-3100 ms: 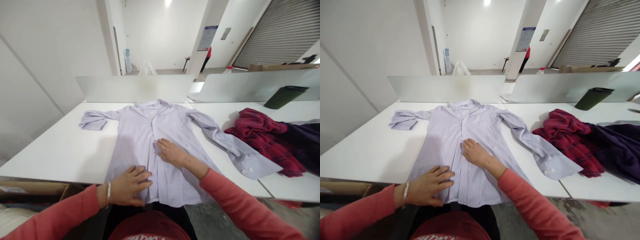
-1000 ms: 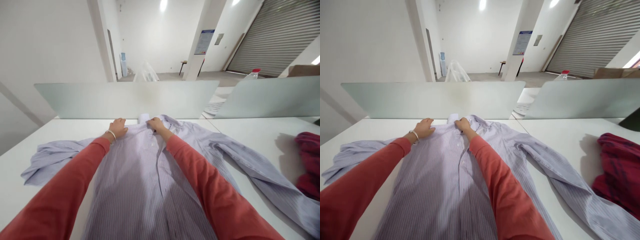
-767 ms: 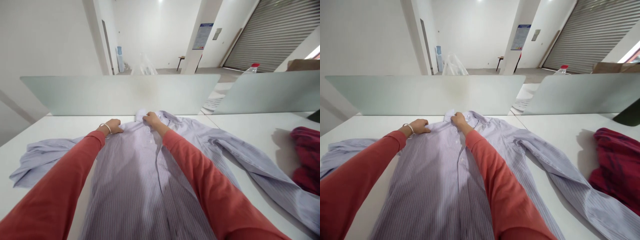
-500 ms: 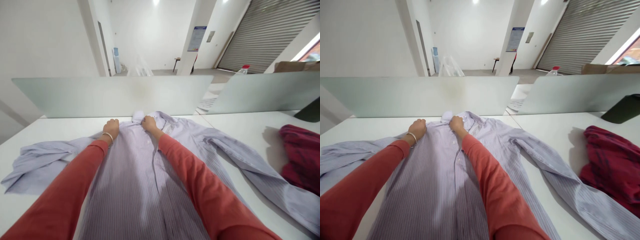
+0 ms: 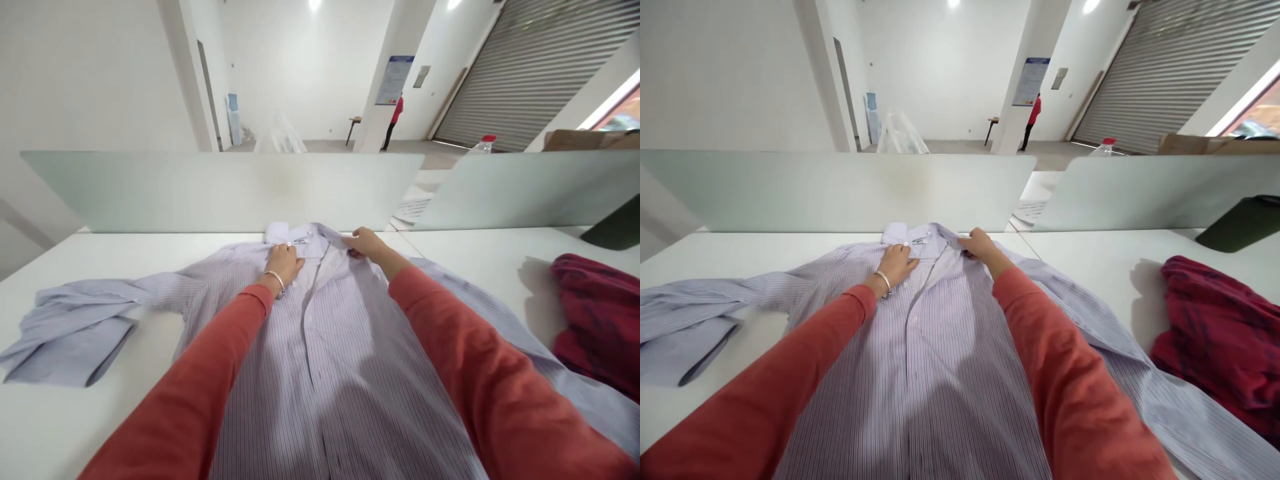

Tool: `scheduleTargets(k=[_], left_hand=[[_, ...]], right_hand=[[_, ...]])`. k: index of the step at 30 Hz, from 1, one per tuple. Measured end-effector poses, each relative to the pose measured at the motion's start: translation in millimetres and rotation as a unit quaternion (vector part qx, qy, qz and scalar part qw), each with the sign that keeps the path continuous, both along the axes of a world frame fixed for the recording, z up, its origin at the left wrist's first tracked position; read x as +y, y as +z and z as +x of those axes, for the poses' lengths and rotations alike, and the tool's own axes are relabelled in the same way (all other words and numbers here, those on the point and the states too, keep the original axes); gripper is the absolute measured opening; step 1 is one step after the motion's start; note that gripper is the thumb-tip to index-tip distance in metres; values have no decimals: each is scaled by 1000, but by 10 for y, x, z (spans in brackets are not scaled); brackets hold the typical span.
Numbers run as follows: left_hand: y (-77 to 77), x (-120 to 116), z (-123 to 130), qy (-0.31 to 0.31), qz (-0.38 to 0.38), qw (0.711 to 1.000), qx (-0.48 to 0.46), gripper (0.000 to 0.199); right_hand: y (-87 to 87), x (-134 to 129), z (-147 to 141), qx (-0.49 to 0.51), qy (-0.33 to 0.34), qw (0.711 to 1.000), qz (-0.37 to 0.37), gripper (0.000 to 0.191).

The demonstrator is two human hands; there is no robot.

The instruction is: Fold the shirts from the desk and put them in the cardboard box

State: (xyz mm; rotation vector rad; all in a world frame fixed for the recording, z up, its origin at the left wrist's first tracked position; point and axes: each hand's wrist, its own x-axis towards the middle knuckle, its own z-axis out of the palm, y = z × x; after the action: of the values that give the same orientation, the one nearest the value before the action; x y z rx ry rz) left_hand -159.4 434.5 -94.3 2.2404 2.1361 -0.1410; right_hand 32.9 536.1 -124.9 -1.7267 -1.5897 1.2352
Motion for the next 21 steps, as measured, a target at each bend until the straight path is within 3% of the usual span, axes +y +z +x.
scheduleTargets(k=[3, 7, 13, 18, 21], left_hand=[[-60, 3, -30, 4, -8, 1000, -25, 34], [-70, 7, -74, 33, 0, 997, -68, 32], [-13, 83, -140, 94, 36, 987, -122, 25], [53, 360, -168, 184, 137, 963, -142, 27], [23, 518, -179, 301, 123, 937, -128, 50]], right_hand=[[-3, -18, -157, 54, -11, 998, -8, 36], [71, -149, -539, 151, -43, 986, 65, 43], [-55, -566, -948, 125, 133, 981, 70, 43], [-154, -583, -929, 155, 121, 978, 63, 41], [-144, -559, -891, 187, 111, 975, 42, 40]])
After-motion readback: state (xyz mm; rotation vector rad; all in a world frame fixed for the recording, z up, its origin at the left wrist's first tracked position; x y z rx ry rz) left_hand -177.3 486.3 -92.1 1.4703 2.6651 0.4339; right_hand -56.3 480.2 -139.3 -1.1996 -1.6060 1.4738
